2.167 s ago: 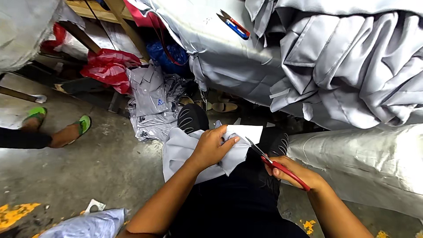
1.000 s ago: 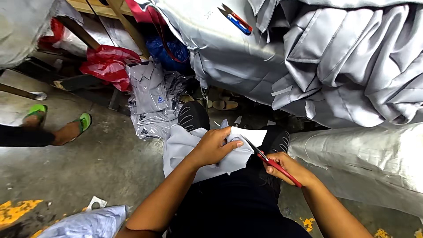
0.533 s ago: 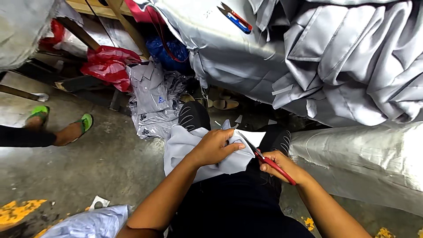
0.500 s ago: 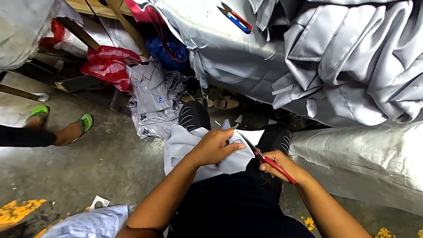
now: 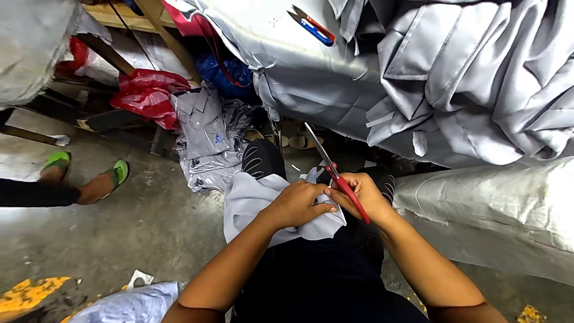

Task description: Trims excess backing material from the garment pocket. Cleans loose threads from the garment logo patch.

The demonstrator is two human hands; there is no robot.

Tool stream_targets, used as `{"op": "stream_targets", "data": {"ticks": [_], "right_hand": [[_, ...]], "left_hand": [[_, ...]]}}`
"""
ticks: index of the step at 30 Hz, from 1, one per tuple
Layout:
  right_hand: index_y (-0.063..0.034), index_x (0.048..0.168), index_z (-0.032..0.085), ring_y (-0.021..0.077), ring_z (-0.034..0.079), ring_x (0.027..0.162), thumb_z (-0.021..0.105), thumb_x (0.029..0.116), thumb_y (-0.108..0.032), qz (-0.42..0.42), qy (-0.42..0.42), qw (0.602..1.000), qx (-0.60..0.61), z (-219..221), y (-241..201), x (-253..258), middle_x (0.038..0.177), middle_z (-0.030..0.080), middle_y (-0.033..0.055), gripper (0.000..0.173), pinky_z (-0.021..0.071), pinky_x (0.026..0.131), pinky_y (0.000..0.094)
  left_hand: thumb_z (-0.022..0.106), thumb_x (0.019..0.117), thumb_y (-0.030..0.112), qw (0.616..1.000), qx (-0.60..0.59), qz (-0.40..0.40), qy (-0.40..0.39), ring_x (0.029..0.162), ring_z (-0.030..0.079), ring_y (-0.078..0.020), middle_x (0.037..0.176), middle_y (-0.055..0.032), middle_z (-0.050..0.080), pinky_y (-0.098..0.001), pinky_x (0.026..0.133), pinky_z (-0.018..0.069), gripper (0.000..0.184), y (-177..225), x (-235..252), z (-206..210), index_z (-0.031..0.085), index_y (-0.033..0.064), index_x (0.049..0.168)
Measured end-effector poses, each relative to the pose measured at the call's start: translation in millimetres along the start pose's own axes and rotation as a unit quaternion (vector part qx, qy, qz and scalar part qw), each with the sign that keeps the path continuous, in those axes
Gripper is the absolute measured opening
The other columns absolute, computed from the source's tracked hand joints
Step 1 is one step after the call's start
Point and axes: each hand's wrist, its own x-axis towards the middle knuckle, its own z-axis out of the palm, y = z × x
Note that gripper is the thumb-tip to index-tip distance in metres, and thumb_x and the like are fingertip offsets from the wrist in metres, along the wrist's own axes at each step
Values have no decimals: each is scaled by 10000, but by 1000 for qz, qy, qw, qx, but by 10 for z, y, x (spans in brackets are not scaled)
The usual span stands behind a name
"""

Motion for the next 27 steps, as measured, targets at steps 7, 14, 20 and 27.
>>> {"op": "stream_targets", "data": {"ticks": [7, 14, 20, 27], "right_hand": [[-75, 744, 626, -68, 462, 508, 682, 866, -134, -97, 193, 976, -10, 185, 124, 50, 581, 518, -94, 147, 399, 492, 127], [-72, 831, 652, -74, 529, 569, 673, 895, -107, -179, 346, 921, 14, 407, 256, 70, 657, 589, -104, 76, 465, 545, 125], [-123, 840, 646, -70, 586, 630, 654, 903, -101, -194, 416, 886, 64, 596, 131, 88, 694, 627, -129, 67, 513, 609, 141], [-101, 892, 660, 39, 614, 532, 586, 949, -45, -91, 357, 899, 237, 488, 23, 50, 698, 689, -36, 108, 545, 520, 204]], "left_hand": [[707, 927, 465, 989, 22, -99, 111, 668, 618, -258, 739, -82, 650, -527, 641, 495, 398, -124, -164, -5, 708, 78, 1021], [677, 895, 556, 884, 204, -31, 420, 1095, 574, -269, 1009, 23, 739, -509, 928, 327, 386, -154, -253, 320, 734, 187, 799], [506, 1035, 372, 933, -204, -66, 288, 742, 566, -38, 784, 33, 569, -260, 746, 492, 318, -132, -213, 235, 591, 81, 938], [686, 968, 256, 952, -242, -59, 179, 756, 628, 47, 812, 78, 696, -209, 741, 538, 180, -96, -234, 121, 738, 88, 935]]}}
